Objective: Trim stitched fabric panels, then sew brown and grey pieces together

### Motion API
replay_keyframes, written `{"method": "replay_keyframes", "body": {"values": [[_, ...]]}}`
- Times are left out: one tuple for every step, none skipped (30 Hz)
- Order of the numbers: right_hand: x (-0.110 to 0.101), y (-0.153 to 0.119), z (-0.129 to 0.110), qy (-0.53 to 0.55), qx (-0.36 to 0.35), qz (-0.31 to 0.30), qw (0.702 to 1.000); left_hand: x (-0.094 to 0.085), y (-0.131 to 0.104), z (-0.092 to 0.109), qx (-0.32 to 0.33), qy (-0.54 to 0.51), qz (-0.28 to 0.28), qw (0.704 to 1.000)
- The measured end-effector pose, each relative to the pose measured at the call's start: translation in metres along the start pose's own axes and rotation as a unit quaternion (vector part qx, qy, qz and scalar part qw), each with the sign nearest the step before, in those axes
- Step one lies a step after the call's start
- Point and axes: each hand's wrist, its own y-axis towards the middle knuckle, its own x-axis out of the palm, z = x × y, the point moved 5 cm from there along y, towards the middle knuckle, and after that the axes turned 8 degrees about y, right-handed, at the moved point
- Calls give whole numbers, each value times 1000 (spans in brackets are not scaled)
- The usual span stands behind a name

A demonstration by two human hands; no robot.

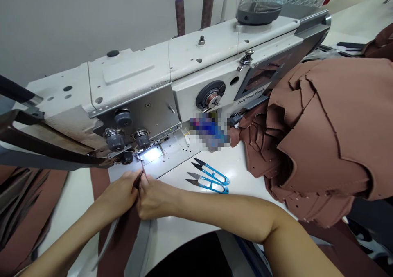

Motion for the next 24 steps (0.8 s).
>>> {"method": "replay_keyframes", "body": {"values": [[0, 0, 0, -2, 0, 4, 1000, 0, 1, 0, -2, 4, -1, 1000], [0, 0, 0, -5, 2, 7, 1000, -1, 3, 0, -6, 10, -2, 1000], [1, 0, 1, -7, 5, 8, 1000, -1, 5, 1, -10, 15, -2, 1000], [1, 1, 2, -10, 9, 8, 1000, -2, 7, 1, -14, 19, 0, 1000], [1, 1, 3, -13, 13, 11, 1000, -2, 9, 0, -18, 18, 6, 1000], [0, 1, 5, -16, 15, 13, 1000, -2, 11, -1, -20, 13, 12, 1000], [0, 1, 7, -20, 14, 14, 1000, -3, 13, -2, -21, 4, 19, 1000], [-1, 1, 8, -23, 12, 15, 1000, -2, 13, -4, -20, -4, 24, 999], [-2, 0, 9, -21, 6, 13, 1000, -1, 12, -7, -16, -9, 27, 999], [-3, 0, 10, -15, -3, 10, 1000, 1, 10, -9, -11, -10, 28, 999], [-5, -1, 9, -4, -14, 2, 1000, 2, 7, -12, -3, -7, 29, 1000], [-6, -1, 8, 8, -23, -7, 1000, 4, 2, -14, 6, 2, 32, 999], [-7, -1, 7, 18, -27, -15, 999, 5, -3, -15, 14, 14, 38, 999], [-9, -1, 5, 24, -28, -22, 999, 6, -9, -15, 20, 29, 45, 998], [-10, -1, 4, 28, -25, -28, 999, 6, -14, -14, 22, 44, 52, 997], [-10, -1, 2, 29, -20, -32, 999, 6, -18, -11, 24, 58, 56, 996], [-10, 0, 1, 28, -14, -33, 999, 6, -21, -8, 24, 71, 56, 996], [-10, 0, -1, 26, -12, -33, 999, 7, -23, -5, 24, 81, 53, 995], [-10, 0, -2, 23, -11, -32, 999, 7, -23, -1, 25, 87, 50, 995], [-9, 0, -3, 19, -11, -31, 999, 7, -22, 2, 26, 92, 49, 994], [-8, 0, -4, 13, -11, -29, 999, 7, -20, 5, 28, 95, 50, 994], [-7, 0, -5, 8, -12, -26, 1000, 8, -18, 7, 31, 96, 54, 993], [-5, -1, -5, 4, -13, -22, 1000, 8, -16, 8, 33, 97, 60, 993], [-4, -2, -5, 0, -13, -19, 1000, 8, -13, 8, 35, 98, 68, 992]]}}
